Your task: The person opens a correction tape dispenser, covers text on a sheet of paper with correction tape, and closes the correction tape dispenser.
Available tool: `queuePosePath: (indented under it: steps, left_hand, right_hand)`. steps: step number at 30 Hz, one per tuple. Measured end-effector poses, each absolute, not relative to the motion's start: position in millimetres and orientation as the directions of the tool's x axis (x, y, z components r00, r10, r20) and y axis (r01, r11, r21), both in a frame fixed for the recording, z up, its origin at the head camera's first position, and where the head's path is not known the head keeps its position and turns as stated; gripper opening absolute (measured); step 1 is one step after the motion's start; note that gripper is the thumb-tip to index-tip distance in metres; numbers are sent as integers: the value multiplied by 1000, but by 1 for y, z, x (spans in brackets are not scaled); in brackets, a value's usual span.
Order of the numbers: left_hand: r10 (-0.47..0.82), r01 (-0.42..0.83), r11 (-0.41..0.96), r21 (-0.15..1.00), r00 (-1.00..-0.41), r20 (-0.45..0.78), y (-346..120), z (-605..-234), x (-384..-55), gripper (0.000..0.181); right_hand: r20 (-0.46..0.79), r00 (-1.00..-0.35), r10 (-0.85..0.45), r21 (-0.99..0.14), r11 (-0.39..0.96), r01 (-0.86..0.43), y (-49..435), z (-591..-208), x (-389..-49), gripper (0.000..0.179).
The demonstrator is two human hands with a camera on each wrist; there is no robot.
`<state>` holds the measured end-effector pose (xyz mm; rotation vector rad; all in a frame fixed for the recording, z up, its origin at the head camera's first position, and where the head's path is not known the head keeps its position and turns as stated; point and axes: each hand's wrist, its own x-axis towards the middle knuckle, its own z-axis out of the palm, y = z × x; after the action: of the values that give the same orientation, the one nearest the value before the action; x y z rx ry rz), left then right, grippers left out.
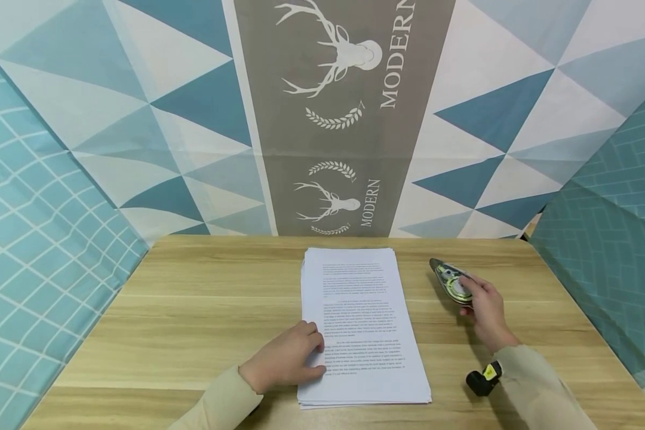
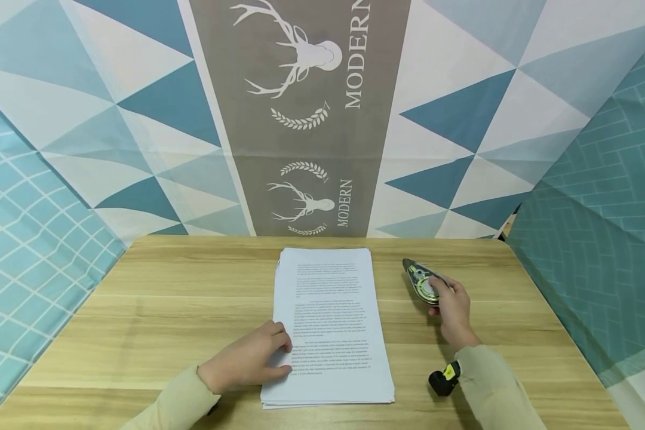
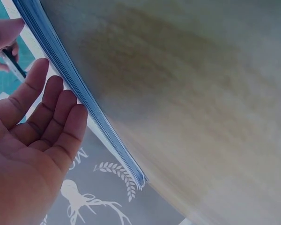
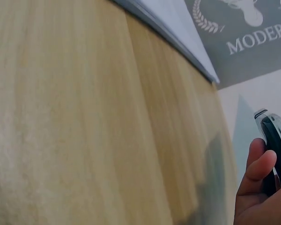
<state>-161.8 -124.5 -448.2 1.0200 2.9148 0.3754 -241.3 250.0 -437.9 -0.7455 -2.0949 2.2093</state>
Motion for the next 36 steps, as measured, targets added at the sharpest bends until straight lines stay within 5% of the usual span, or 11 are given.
queuePosePath:
  steps: [11, 36]
  left_hand:
    - [618, 610, 756, 239, -785, 45, -124, -448, -163, 25]
    - [615, 604, 760, 239, -788, 36, -123, -445, -161, 24]
  right_hand:
    - [-302, -850, 432, -929, 68, 364, 255, -451, -251, 66]
    - [-243, -900, 362, -746, 523, 412, 268, -450, -252, 69]
